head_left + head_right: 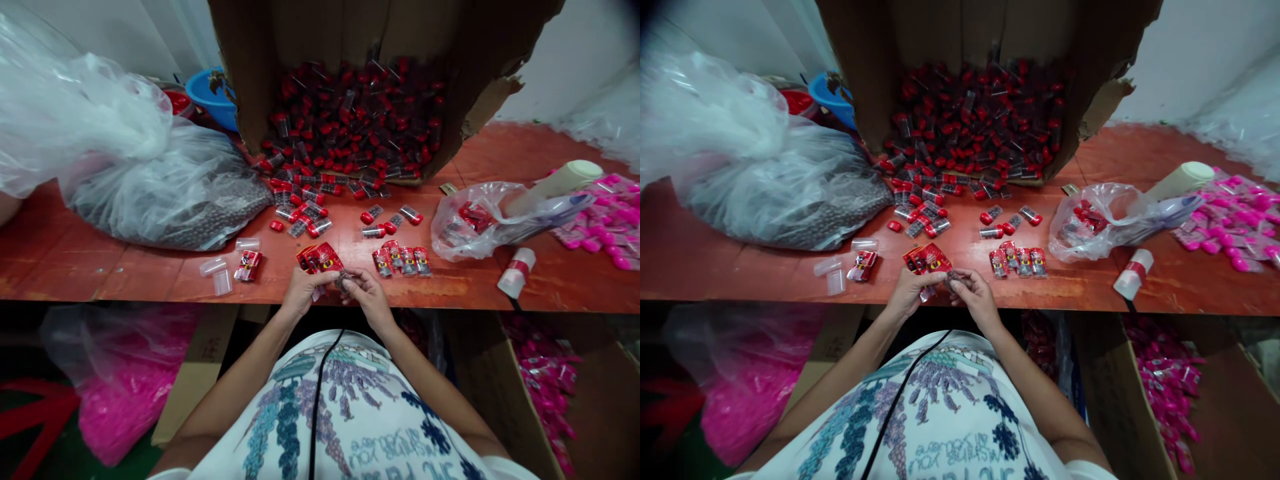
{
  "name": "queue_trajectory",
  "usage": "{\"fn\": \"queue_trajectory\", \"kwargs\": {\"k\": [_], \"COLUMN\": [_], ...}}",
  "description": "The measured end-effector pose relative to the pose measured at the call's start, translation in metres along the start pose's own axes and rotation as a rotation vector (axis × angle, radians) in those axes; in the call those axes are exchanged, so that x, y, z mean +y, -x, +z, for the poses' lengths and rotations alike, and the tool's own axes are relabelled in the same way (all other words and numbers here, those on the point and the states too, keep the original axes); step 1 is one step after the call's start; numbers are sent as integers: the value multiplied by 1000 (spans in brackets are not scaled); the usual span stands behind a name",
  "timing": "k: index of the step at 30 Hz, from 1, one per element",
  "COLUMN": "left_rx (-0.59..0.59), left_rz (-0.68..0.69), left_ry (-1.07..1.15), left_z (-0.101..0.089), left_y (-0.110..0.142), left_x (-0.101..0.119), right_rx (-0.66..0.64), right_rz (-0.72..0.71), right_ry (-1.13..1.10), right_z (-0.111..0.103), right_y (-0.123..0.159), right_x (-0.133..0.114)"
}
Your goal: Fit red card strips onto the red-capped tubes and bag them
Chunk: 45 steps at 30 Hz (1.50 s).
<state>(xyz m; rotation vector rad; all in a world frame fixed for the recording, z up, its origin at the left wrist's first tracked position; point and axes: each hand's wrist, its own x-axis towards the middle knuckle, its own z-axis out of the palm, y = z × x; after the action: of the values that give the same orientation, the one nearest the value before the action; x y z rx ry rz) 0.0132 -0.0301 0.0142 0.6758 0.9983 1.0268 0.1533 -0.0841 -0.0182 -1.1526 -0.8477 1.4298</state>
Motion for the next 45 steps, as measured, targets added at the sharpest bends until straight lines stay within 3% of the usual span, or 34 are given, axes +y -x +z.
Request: {"fn": "queue_trajectory", "kwargs": {"k": [7,14,20,28,31,35,38,41,45], "left_rx": [37,-43,58,-10,35,100,136,143,57], "left_rz": [30,-82,-39,-107,-138,-191,-239,-256,-236], "left_ry": [-81,-120,-39,-103,-59,63,108,116,107], "left_z": [0,0,-2,5,0,-9,-8,2,13], "left_y": [-1,3,2,5,1,-6,-7,-5,-1], "left_x": [-2,-4,-1,-7,-9,-8,-10,-13,-14], "right_rx": [79,26,-49,2,101,347,459,316,93], "right_rz": [-163,-64,-101,-145,-197,-276,-324,-347,-278], "right_ry": [146,-41,94,232,409,828,968,820,609], "right_z": [3,5,-3,-5,-21,-48,-51,-33,-9], "right_y": [2,1,-2,-8,-9,-6,-2,-3,-14], "right_x": [2,-2,-2,6,3,-10,-17,-16,-12]}}
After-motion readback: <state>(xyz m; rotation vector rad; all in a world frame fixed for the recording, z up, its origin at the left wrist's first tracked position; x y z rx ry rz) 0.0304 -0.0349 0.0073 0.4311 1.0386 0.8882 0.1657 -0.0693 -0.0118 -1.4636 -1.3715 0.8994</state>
